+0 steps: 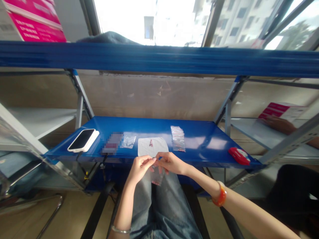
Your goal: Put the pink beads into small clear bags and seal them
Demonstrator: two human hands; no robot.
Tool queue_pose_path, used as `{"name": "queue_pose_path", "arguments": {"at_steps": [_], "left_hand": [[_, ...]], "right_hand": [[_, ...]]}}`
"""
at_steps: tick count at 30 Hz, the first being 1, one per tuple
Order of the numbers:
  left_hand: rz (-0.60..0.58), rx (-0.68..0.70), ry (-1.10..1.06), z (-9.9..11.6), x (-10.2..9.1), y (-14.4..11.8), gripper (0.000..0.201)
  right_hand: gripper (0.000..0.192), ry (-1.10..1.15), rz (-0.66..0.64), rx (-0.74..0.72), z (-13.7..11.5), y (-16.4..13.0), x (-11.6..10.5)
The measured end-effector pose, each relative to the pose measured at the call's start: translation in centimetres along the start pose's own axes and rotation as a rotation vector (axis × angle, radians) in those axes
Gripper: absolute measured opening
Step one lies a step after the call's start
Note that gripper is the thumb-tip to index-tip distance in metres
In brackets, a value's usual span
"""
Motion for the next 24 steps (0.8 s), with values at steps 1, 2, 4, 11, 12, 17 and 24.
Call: {"name": "queue_pose_path", "arguments": {"at_steps": [1, 2, 4, 11, 12, 17, 24], "left_hand": [[-0.008, -0.006, 0.000, 0.0, 0.1, 0.0, 0.032], [-0.015, -0.005, -0.002, 0.1, 0.3, 0.0, 0.032], [-0.029, -0.001, -0.010, 0.1, 0.8, 0.1, 0.032], [0.017, -0.010, -0.130, -0.6, 3.8, 0.5, 0.032], [0.027, -0.012, -0.168, -0.9, 4.4, 0.6, 0.032], [0.110, -0.062, -0.345, -2.7, 7.3, 2.0, 0.034], [0.114, -0.026, -0.211, -3.0, 10.4, 8.7, 0.026]], "right_hand": [[0.030, 0.020, -0.001, 0.025, 0.2, -0.3, 0.0], [0.032, 0.041, -0.002, 0.048, 0.4, -0.7, -0.1], [0.033, 0.081, -0.005, 0.079, 0.7, -1.3, -0.3], [0.039, 0.158, 0.063, 0.133, 2.7, -3.0, -2.2], [0.039, 0.162, 0.091, 0.128, 3.1, -3.3, -2.6], [0.036, 0.203, 0.230, 0.084, 5.3, -4.6, -5.1], [0.036, 0.156, 0.597, 0.147, 8.4, -3.7, -12.0]]}}
Point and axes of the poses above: each hand's wrist, its own y-axis towards the middle knuckle, its own x-axis out of the palm, z = x × y, the point moved 6 cm from there along y, towards the middle knuckle, and after that the axes turned 5 degrees about x, right-handed, at the moved point
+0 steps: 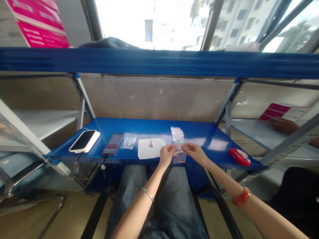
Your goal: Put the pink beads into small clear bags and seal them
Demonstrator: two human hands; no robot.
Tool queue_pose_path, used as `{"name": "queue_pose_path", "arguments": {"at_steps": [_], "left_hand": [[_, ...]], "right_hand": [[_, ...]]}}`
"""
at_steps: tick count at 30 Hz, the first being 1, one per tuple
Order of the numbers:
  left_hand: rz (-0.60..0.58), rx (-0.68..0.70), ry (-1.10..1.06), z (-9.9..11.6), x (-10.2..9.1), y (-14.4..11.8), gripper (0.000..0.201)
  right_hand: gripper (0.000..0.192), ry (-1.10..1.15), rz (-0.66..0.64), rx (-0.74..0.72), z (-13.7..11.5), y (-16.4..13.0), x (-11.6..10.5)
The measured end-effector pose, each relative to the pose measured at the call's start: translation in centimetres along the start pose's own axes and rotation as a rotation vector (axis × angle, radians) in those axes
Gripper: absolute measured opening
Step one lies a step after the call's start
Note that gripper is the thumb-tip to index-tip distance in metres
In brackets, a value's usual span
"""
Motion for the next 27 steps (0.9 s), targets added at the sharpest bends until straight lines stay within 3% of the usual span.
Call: {"name": "queue_pose_path", "arguments": {"at_steps": [3, 6, 13, 16, 20, 24, 27], "left_hand": [[0.018, 0.009, 0.081, -0.3, 0.6, 2.5, 0.021], [0.028, 0.031, 0.160, -0.8, 0.7, 3.7, 0.034], [0.077, 0.134, 0.282, -0.3, -1.0, 2.6, 0.035], [0.170, 0.196, 0.337, 0.9, -3.8, 1.7, 0.031], [0.463, 0.293, 0.646, 2.2, -10.1, 0.2, 0.028], [0.592, 0.263, 0.820, 1.4, -15.6, -1.0, 0.032], [0.620, 0.216, 0.914, 0.4, -18.0, -2.0, 0.043]], "right_hand": [[0.029, -0.115, 0.156, -0.061, 0.2, 2.8, -1.7], [0.028, -0.240, 0.248, -0.096, 0.9, 4.7, -2.1], [0.052, -0.386, 0.490, -0.146, 2.9, 4.8, -1.7], [0.058, -0.553, 0.604, -0.218, 2.2, 3.6, -1.3], [0.053, -0.728, 0.625, -0.347, 0.0, 1.6, 1.2], [0.043, -0.789, 0.421, -0.531, -2.5, -0.8, 6.4], [0.040, -0.790, 0.199, -0.653, -3.8, -2.8, 10.8]]}}
Point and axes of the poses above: each hand's wrist, its own y-axis towards the middle knuckle, its own x-axis out of the palm, z = x × y, the point moved 6 cm from there along y, towards the middle knuckle, and after that the axes turned 5 degrees about x, right-handed, at the moved point
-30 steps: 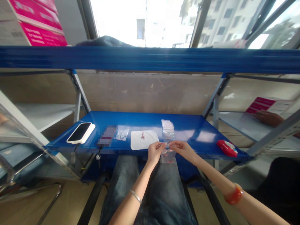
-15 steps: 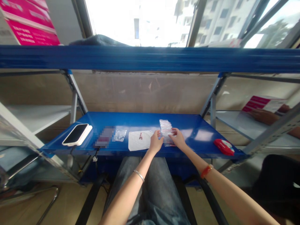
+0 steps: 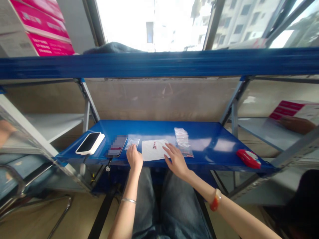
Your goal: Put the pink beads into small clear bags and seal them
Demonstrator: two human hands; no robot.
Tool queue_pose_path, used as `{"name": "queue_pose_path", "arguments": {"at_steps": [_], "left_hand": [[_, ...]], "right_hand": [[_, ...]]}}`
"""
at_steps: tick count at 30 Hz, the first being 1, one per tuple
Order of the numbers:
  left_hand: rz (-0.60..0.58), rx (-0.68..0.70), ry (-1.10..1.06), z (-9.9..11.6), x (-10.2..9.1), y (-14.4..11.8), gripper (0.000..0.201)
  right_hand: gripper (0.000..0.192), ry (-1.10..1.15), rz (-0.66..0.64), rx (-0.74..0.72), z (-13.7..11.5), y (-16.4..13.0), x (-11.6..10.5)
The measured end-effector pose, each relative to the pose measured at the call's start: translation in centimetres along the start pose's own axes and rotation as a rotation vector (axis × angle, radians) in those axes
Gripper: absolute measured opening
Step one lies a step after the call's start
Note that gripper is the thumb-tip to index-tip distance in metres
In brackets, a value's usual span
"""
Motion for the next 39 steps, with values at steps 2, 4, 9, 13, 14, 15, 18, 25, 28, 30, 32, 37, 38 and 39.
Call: {"name": "queue_pose_path", "arguments": {"at_steps": [2, 4, 9, 13, 14, 15, 18, 25, 28, 30, 32, 37, 38, 39], "left_hand": [[-0.040, 0.007, 0.040, -1.0, -0.5, -0.5, 0.048], [-0.101, 0.032, 0.047, -1.5, -0.9, -1.1, 0.051], [-0.170, 0.012, 0.040, -2.3, -2.9, -2.3, 0.056], [-0.159, -0.028, 0.081, -2.7, -5.0, -2.4, 0.039], [-0.152, -0.043, 0.094, -2.7, -5.6, -2.3, 0.033], [-0.143, -0.054, 0.096, -2.7, -6.1, -2.2, 0.029], [-0.078, -0.062, 0.027, -2.0, -7.5, -2.1, 0.022], [0.142, -0.138, -0.408, 2.2, -9.7, -2.7, 0.023], [0.084, -0.136, -0.520, 3.9, -9.2, -3.0, 0.021], [0.024, -0.099, -0.515, 4.9, -8.7, -3.2, 0.020], [-0.025, -0.040, -0.467, 5.9, -8.4, -3.5, 0.021], [-0.064, 0.083, -0.378, 8.1, -8.1, -4.1, 0.031], [-0.076, 0.101, -0.372, 8.4, -8.1, -4.2, 0.032], [-0.089, 0.121, -0.372, 8.7, -8.1, -4.3, 0.034]], "right_hand": [[0.040, 0.030, -0.083, -0.073, -2.4, -0.4, 1.0], [0.039, 0.026, -0.154, -0.100, -3.9, -0.7, 2.0], [0.040, -0.054, -0.261, -0.087, -4.9, -1.0, 4.1], [0.042, -0.081, -0.262, -0.062, -4.9, -1.2, 4.7], [0.042, -0.079, -0.260, -0.056, -4.9, -1.2, 4.7], [0.041, -0.075, -0.258, -0.051, -5.0, -1.2, 4.7], [0.040, -0.031, -0.233, -0.028, -5.2, -1.0, 4.4], [0.025, 0.483, -0.158, 0.059, -7.3, 1.0, 2.1], [0.025, 0.674, -0.124, 0.093, -8.3, 2.0, 0.8], [0.026, 0.726, -0.111, 0.112, -8.8, 2.4, 0.3], [0.027, 0.750, -0.103, 0.169, -8.7, 2.6, 0.0], [0.029, 0.840, -0.115, 0.320, -7.7, 2.5, 0.0], [0.028, 0.861, -0.121, 0.328, -7.6, 2.5, 0.0], [0.027, 0.879, -0.125, 0.334, -7.4, 2.5, -0.1]]}}
Point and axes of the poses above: each hand's wrist, its own y-axis towards the middle knuckle, its own x-axis out of the palm, z = x × y, the point moved 6 cm from there along y, towards the middle knuckle, and after that the axes turned 5 degrees about x, right-handed, at the moved point
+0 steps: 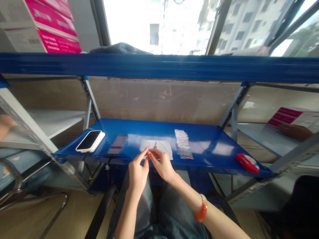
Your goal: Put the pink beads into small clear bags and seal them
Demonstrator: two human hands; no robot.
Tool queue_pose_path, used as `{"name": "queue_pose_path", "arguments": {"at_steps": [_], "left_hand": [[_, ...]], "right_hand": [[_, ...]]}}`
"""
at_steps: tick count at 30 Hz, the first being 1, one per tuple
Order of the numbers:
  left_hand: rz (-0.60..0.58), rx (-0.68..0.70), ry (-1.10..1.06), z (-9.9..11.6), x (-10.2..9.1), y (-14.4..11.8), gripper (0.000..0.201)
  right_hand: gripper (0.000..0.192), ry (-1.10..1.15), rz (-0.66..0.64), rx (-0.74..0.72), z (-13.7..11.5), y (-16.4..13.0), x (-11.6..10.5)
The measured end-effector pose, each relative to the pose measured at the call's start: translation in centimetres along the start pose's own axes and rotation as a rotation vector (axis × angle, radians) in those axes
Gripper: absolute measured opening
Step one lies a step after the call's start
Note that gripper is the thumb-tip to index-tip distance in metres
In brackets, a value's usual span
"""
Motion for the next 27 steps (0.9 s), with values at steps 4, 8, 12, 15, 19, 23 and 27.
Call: {"name": "queue_pose_path", "arguments": {"at_steps": [4, 8, 12, 15, 19, 23, 27], "left_hand": [[-0.041, 0.073, -0.040, 0.5, 0.2, 0.1, 0.034], [-0.059, 0.085, -0.038, 0.4, 0.0, 0.2, 0.030], [-0.102, 0.030, -0.065, 0.1, -0.2, 0.2, 0.027], [-0.188, -0.036, -0.127, -0.1, 0.0, 0.2, 0.027], [-0.279, -0.102, -0.203, -0.3, 0.4, 0.1, 0.030], [-0.329, -0.151, -0.348, -0.6, 0.8, 0.0, 0.034], [-0.327, -0.206, -0.415, -0.9, 1.0, 0.0, 0.037]], "right_hand": [[0.025, 0.075, -0.017, 0.073, 0.7, 0.3, -0.3], [0.023, 0.188, -0.085, 0.158, 1.3, 0.4, -0.4], [0.028, 0.187, -0.150, 0.147, 0.8, 0.2, -0.8], [0.031, 0.170, -0.189, 0.151, 0.4, 0.1, -1.2], [0.036, 0.246, -0.220, 0.237, 0.6, 0.1, -1.5], [0.040, 0.324, -0.284, 0.252, 0.3, 0.1, -1.4], [0.041, 0.322, -0.376, 0.217, -0.5, -0.2, -1.3]]}}
Point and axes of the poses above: each hand's wrist, its own y-axis towards the middle knuckle, its own x-axis out of the palm, z = x × y, the point moved 6 cm from there along y, towards the middle knuckle, and after that the axes turned 5 degrees about x, right-handed, at the moved point
